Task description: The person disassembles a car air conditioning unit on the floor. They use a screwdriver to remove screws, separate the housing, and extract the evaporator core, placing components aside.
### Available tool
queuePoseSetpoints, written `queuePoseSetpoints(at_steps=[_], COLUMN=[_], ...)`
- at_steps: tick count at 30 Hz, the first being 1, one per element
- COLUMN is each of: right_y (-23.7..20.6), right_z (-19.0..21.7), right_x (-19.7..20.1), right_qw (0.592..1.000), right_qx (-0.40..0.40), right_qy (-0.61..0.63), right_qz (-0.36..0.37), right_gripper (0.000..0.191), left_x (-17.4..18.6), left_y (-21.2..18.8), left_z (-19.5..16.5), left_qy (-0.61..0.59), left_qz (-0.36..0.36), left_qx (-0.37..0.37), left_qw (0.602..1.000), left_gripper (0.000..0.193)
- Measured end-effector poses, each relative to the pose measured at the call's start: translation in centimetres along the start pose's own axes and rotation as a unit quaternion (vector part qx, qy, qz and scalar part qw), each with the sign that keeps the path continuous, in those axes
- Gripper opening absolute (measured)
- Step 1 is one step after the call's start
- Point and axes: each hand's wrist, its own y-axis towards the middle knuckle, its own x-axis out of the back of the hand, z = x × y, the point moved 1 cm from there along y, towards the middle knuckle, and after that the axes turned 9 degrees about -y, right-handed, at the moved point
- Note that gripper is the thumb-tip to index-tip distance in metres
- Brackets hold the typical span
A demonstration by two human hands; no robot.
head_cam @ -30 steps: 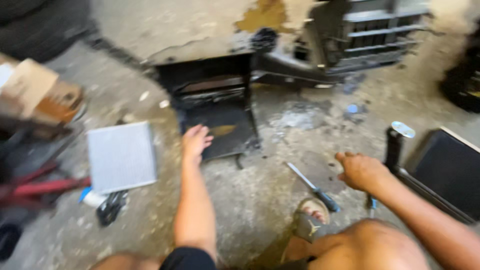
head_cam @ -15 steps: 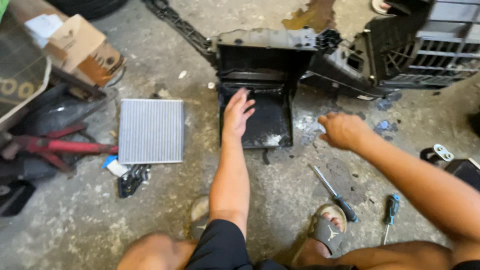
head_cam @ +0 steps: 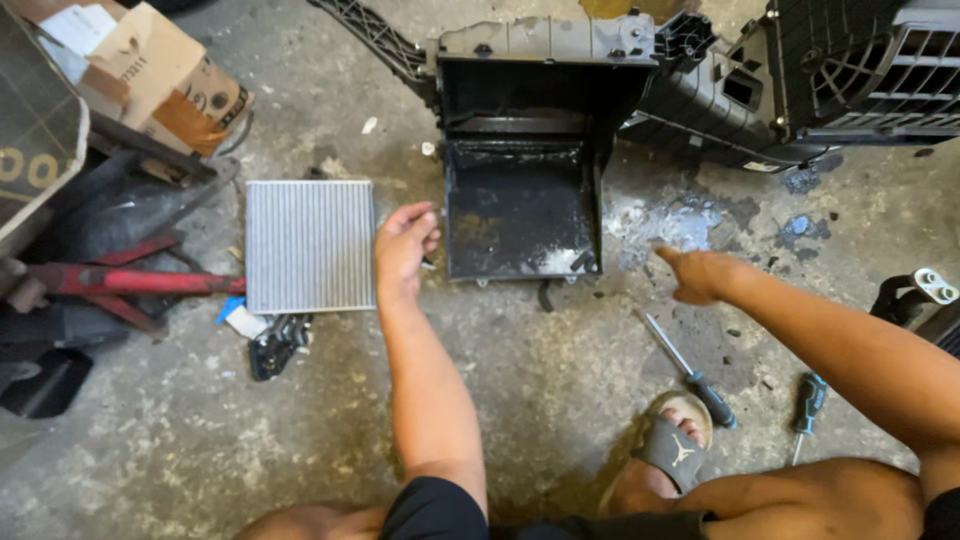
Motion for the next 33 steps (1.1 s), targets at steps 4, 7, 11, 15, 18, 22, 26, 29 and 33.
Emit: queuePoseSetpoints(at_steps=[4, 7, 11, 15, 18, 22, 26, 29, 33], right_y=[-0.2, -1.4, -1.6, 0.3, 0.9, -0.3, -0.4, -0.5, -0.5], right_z=[3.5, 6.7, 8.7, 6.4, 3.0, 0.8, 1.8, 2.4, 1.7], right_x=[4.2, 6.3, 4.9, -0.7, -5.8, -11.7, -14.2, -15.0, -13.9], right_qw=[0.987, 0.969, 0.987, 0.987, 0.975, 0.973, 0.997, 0.992, 0.994], right_qx=[0.089, 0.152, 0.143, 0.098, 0.081, 0.088, 0.066, 0.039, 0.104], right_qy=[0.128, 0.186, 0.022, -0.116, -0.118, -0.05, -0.047, -0.116, -0.002], right_qz=[-0.03, -0.063, -0.07, 0.061, 0.171, 0.208, 0.007, -0.043, -0.024], right_gripper=[0.104, 0.1, 0.059, 0.053, 0.049, 0.045, 0.041, 0.032, 0.037], left_x=[-0.2, -1.8, -2.6, -1.7, -1.2, -0.9, -0.6, -0.6, -1.4], left_y=[0.0, 0.0, 0.5, 1.2, 1.4, 1.3, 1.0, 0.3, -0.1], left_z=[0.7, 2.0, 3.2, 3.7, 4.1, 4.5, 4.2, 4.0, 4.3], left_qy=[0.106, 0.176, 0.177, 0.186, 0.188, 0.171, 0.165, 0.227, 0.266], left_qz=[-0.085, -0.084, -0.087, -0.064, -0.058, -0.05, -0.052, -0.06, -0.07], left_qx=[-0.006, 0.038, 0.049, 0.063, 0.062, 0.071, 0.122, 0.1, 0.063], left_qw=[0.991, 0.98, 0.979, 0.978, 0.978, 0.981, 0.977, 0.967, 0.959], left_gripper=[0.033, 0.032, 0.03, 0.031, 0.031, 0.03, 0.033, 0.036, 0.037])
